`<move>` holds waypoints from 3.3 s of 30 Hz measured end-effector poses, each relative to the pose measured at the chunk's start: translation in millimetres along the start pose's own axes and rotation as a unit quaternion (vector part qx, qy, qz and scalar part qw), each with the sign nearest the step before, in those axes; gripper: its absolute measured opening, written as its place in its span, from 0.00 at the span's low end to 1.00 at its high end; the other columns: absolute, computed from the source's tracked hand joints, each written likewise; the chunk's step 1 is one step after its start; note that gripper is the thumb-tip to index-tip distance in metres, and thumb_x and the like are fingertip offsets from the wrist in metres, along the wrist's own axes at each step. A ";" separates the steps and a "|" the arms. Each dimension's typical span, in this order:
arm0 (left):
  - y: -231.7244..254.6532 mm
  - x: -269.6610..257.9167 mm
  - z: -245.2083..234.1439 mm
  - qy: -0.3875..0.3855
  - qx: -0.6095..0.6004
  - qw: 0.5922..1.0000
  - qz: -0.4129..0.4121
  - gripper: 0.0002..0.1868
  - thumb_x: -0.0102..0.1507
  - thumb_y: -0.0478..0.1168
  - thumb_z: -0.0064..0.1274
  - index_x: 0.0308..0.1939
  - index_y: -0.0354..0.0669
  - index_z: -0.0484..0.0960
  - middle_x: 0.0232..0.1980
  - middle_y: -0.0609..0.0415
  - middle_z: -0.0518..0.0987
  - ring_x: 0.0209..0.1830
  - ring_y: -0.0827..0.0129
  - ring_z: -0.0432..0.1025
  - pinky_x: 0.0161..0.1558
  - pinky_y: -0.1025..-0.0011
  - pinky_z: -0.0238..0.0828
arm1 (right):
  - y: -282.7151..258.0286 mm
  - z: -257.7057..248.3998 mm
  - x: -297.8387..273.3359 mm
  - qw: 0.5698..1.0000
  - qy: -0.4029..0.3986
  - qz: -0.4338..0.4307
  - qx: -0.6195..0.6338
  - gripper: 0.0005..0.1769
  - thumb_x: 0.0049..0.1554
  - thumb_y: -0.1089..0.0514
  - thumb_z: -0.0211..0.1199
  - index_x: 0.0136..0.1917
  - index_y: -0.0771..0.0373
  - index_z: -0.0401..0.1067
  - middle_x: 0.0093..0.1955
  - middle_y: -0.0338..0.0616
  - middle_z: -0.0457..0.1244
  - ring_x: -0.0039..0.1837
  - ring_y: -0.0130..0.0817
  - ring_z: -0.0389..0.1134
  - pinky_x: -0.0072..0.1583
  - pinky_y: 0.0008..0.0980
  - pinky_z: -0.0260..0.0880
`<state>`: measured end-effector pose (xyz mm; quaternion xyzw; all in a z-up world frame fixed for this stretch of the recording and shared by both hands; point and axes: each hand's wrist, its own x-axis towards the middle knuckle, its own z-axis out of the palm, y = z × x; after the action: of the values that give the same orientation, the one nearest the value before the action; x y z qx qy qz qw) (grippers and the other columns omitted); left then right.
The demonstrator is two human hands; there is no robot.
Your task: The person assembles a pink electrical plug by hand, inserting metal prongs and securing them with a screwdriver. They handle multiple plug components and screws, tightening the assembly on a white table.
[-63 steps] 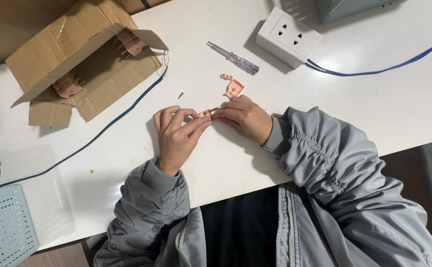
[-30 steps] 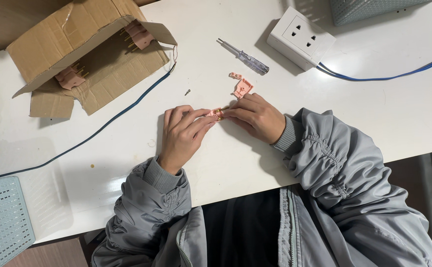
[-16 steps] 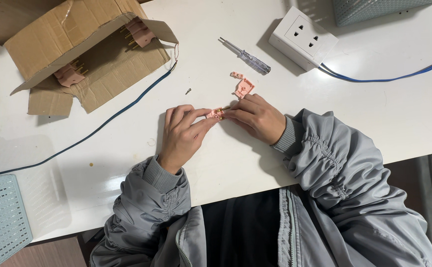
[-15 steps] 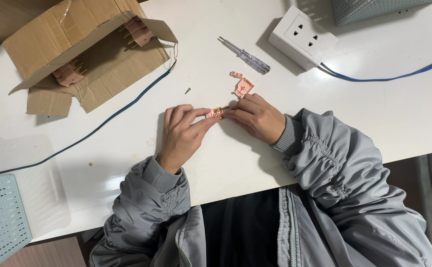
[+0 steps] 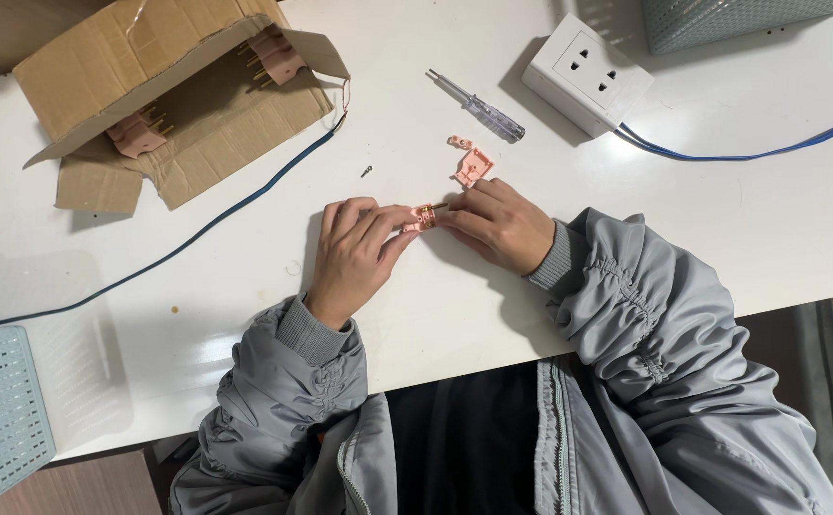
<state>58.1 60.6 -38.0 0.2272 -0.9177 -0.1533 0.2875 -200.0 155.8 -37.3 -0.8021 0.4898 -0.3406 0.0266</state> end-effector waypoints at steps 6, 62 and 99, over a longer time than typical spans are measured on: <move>-3.8 -2.6 -0.1 0.000 0.006 1.000 0.004 0.17 0.75 0.47 0.67 0.66 0.52 0.84 0.50 0.58 0.89 0.54 0.65 0.72 0.58 0.61 0.69 | 11.2 -2.3 -4.0 0.999 0.024 0.016 0.018 0.05 0.70 0.59 0.72 0.58 0.59 0.85 0.53 0.50 0.72 0.53 0.52 0.73 0.55 0.46 0.72; -3.5 0.6 -4.3 -0.011 -0.020 1.000 -0.008 0.25 0.73 0.43 0.68 0.72 0.49 0.78 0.55 0.61 0.90 0.58 0.66 0.72 0.60 0.61 0.69 | 15.1 -11.3 30.6 0.995 -0.091 0.030 -0.001 0.16 0.61 0.47 0.83 0.58 0.55 0.85 0.53 0.43 0.69 0.54 0.45 0.68 0.58 0.44 0.61; -8.9 11.6 12.5 0.001 -0.102 0.993 -0.055 0.20 0.69 0.60 0.72 0.59 0.61 0.88 0.53 0.63 0.79 0.61 0.64 0.69 0.63 0.55 0.59 | 76.9 -55.7 -7.1 0.882 0.241 0.238 0.327 0.18 0.69 0.64 0.75 0.63 0.80 0.75 0.53 0.55 0.66 0.54 0.36 0.68 0.55 0.37 0.70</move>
<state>45.1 49.1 -46.2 0.2466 -0.8833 -0.2614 0.3009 -292.9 137.9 -27.2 -0.4999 0.5184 -0.6476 0.2489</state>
